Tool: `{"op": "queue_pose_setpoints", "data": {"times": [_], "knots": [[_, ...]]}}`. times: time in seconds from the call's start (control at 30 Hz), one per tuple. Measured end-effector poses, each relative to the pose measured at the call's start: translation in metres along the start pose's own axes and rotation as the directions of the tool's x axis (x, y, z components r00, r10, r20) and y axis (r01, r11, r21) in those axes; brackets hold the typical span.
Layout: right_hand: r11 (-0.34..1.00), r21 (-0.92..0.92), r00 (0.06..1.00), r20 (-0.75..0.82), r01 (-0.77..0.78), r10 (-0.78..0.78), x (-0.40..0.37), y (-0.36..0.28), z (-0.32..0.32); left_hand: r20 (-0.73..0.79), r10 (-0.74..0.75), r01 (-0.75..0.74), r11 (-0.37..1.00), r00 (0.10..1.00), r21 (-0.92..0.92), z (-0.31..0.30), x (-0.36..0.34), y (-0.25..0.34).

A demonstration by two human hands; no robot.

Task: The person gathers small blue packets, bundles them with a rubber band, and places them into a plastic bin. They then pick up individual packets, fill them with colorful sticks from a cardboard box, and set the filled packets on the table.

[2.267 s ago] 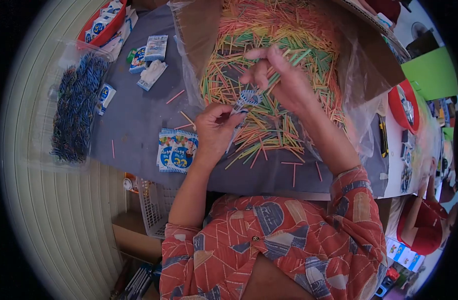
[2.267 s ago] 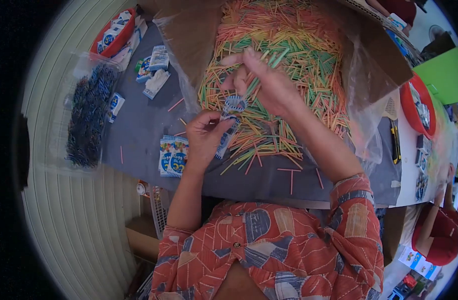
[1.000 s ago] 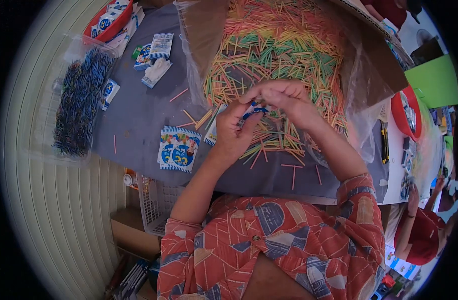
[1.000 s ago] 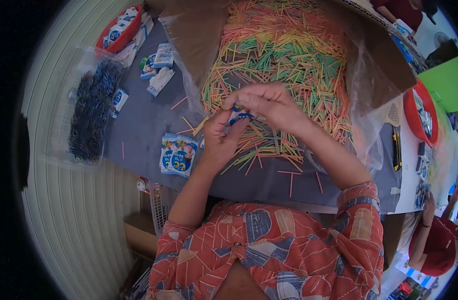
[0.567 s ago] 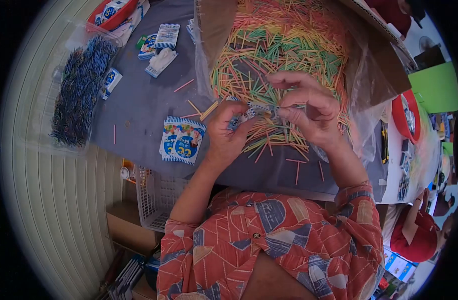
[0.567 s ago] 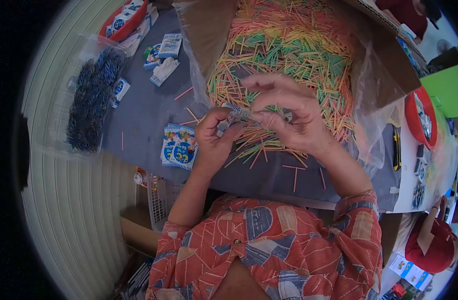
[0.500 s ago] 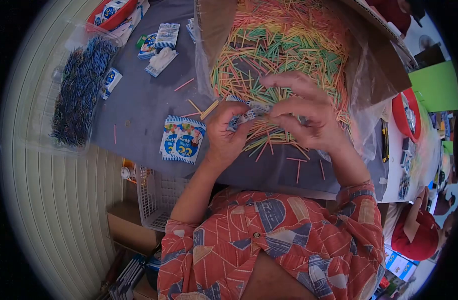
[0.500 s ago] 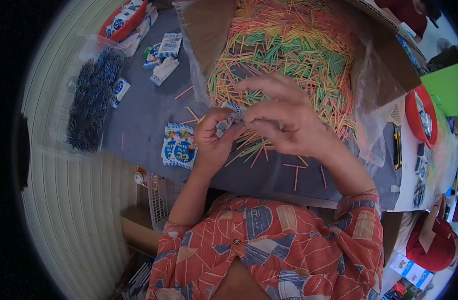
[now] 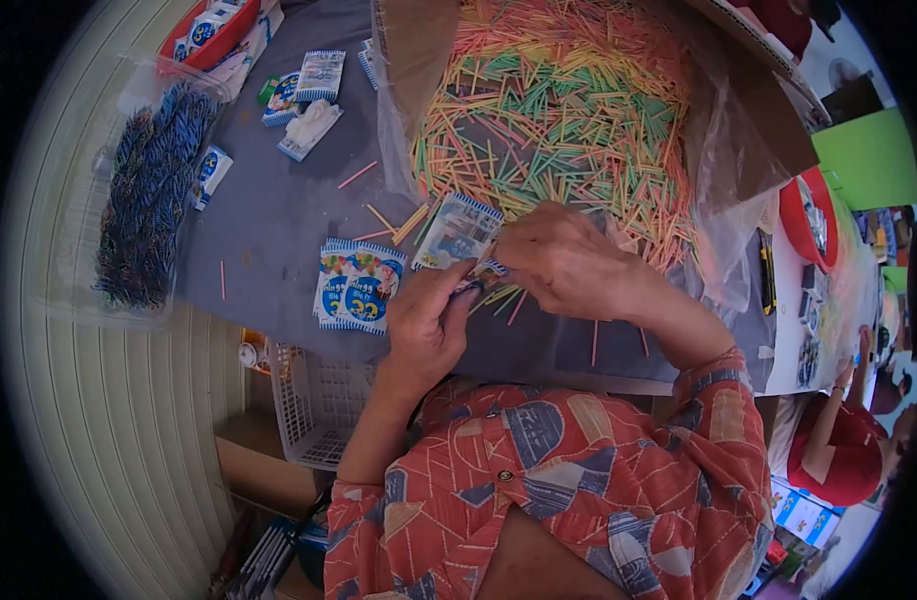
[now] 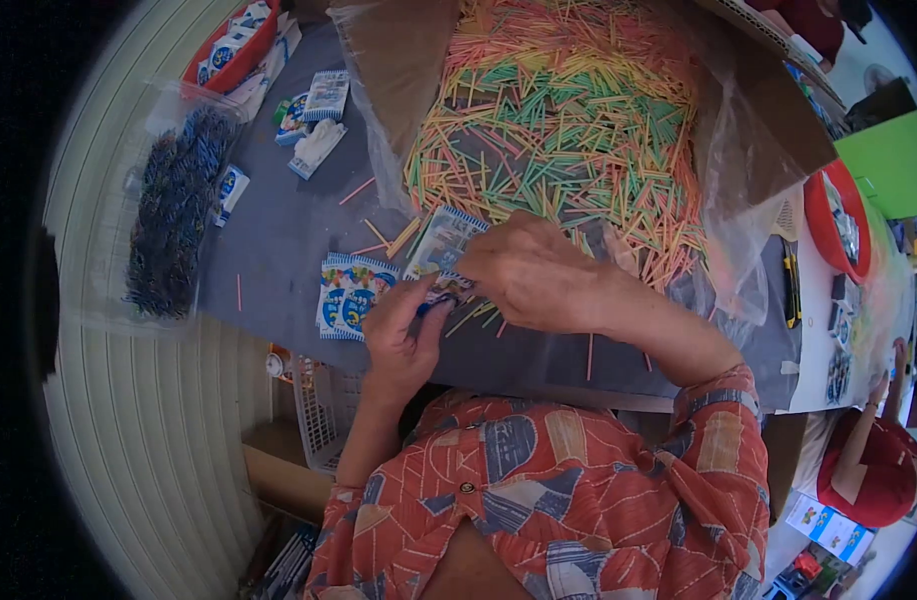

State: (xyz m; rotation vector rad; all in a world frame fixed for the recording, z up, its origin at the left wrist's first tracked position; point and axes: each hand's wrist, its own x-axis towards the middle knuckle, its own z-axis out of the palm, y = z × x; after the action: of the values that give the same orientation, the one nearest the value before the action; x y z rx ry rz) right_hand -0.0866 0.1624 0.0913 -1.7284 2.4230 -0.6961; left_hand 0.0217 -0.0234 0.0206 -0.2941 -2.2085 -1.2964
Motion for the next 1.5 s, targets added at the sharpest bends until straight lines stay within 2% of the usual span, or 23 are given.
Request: {"op": "queue_pose_setpoints", "data": {"times": [0.13, 0.23, 0.27, 0.33, 0.4, 0.43, 0.47, 0.5, 0.53, 0.6, 0.67, 0.77, 0.93, 1.0, 1.1, 1.23, 1.3, 1.33, 1.37, 1.4, 1.43, 1.47, 1.5], "knots": [[0.994, -0.034, 0.993, 0.063, 0.102, -0.099, 0.005, 0.003, 0.004, 0.024, -0.106, 0.106, 0.994, 0.994, 0.004, -0.011, -0.016, 0.001], [0.991, 0.073, 0.985, 0.128, 0.110, -0.119, 0.000, 0.012, -0.013, 0.011, -0.255, 0.255, 0.964, 0.967, -0.074, -0.028, -0.031, -0.009], [0.983, 0.173, 0.995, 0.068, 0.061, -0.074, -0.002, 0.020, -0.018, -0.027, -0.346, 0.342, 0.934, 0.938, -0.103, -0.035, -0.038, -0.014], [0.962, 0.271, 1.000, 0.012, 0.022, -0.026, 0.000, 0.039, -0.024, -0.061, -0.355, 0.340, 0.924, 0.933, -0.178, -0.048, -0.044, -0.024], [0.985, 0.090, 0.989, -0.020, -0.147, 0.149, 0.006, 0.062, -0.028, -0.115, -0.363, 0.365, 0.931, 0.925, -0.007, -0.059, -0.030, -0.016], [0.985, 0.085, 0.988, -0.021, -0.149, 0.152, 0.011, 0.082, -0.025, -0.114, -0.359, 0.361, 0.933, 0.926, -0.011, -0.060, -0.026, -0.014], [0.969, -0.168, 0.981, -0.102, -0.183, 0.167, 0.017, 0.106, -0.017, -0.115, -0.303, 0.322, 0.847, 0.946, 0.422, -0.062, -0.022, -0.010], [0.886, -0.408, 0.970, -0.184, -0.222, 0.159, 0.024, 0.125, -0.014, -0.093, -0.248, 0.227, 0.592, 0.964, 0.774, -0.064, -0.019, -0.009], [0.886, -0.408, 0.970, -0.187, -0.221, 0.156, 0.035, 0.136, -0.015, -0.095, -0.245, 0.226, 0.591, 0.965, 0.775, -0.060, -0.013, -0.007], [0.697, -0.657, 0.932, -0.024, -0.288, 0.362, 0.062, 0.151, -0.011, -0.012, -0.119, 0.094, 0.715, 0.993, 0.693, -0.038, -0.001, 0.002], [0.709, -0.639, 0.917, 0.012, -0.300, 0.398, 0.082, 0.169, 0.003, 0.197, -0.152, 0.011, 0.817, 0.968, 0.577, -0.009, 0.016, 0.010], [0.716, -0.622, 0.903, 0.031, -0.318, 0.429, 0.091, 0.175, 0.014, 0.284, -0.190, -0.030, 0.783, 0.940, 0.621, 0.027, 0.024, -0.016], [0.714, -0.619, 0.921, -0.041, -0.328, 0.387, 0.066, 0.194, 0.032, 0.272, -0.112, -0.103, 0.740, 0.956, 0.664, 0.035, 0.015, -0.023], [0.499, -0.848, 0.949, -0.016, -0.180, 0.315, 0.060, 0.197, 0.039, 0.274, -0.073, -0.142, 0.712, 0.959, 0.688, 0.036, 0.013, -0.023], [0.565, -0.782, 0.892, 0.028, -0.262, 0.452, 0.057, 0.178, 0.032, 0.218, -0.067, -0.096, 0.746, 0.974, 0.659, 0.036, 0.011, -0.025], [0.543, -0.801, 0.938, -0.066, -0.254, 0.342, 0.039, 0.194, 0.028, 0.085, -0.041, -0.002, 0.891, 0.996, 0.454, 0.029, 0.010, -0.028], [0.824, -0.166, 0.800, -0.403, -0.541, 0.444, 0.026, 0.184, 0.013, 0.063, -0.059, 0.030, 0.922, 0.996, 0.385, 0.025, 0.014, -0.027], [0.898, 0.293, 0.729, -0.526, -0.328, 0.437, 0.022, 0.192, 0.013, 0.100, -0.156, 0.106, 0.918, 0.983, 0.381, 0.021, 0.019, -0.024], [0.899, 0.288, 0.725, -0.532, -0.331, 0.437, 0.018, 0.191, 0.009, 0.137, -0.249, 0.181, 0.907, 0.959, 0.380, 0.018, 0.023, -0.023], [0.732, 0.647, 0.657, -0.459, -0.213, 0.598, 0.017, 0.185, 0.003, 0.140, -0.240, 0.173, 0.910, 0.960, 0.377, 0.017, 0.024, -0.025], [0.445, 0.894, 0.615, -0.325, -0.048, 0.719, 0.015, 0.180, -0.001, 0.147, -0.213, 0.152, 0.927, 0.966, 0.344, 0.017, 0.023, -0.029], [0.335, 0.940, 0.652, -0.297, 0.070, 0.697, 0.013, 0.178, -0.001, 0.153, -0.187, 0.132, 0.941, 0.970, 0.311, 0.017, 0.024, -0.031], [0.339, 0.938, 0.648, -0.303, 0.072, 0.699, 0.011, 0.176, 0.000, 0.158, -0.181, 0.125, 0.943, 0.971, 0.308, 0.017, 0.025, -0.029]]}}
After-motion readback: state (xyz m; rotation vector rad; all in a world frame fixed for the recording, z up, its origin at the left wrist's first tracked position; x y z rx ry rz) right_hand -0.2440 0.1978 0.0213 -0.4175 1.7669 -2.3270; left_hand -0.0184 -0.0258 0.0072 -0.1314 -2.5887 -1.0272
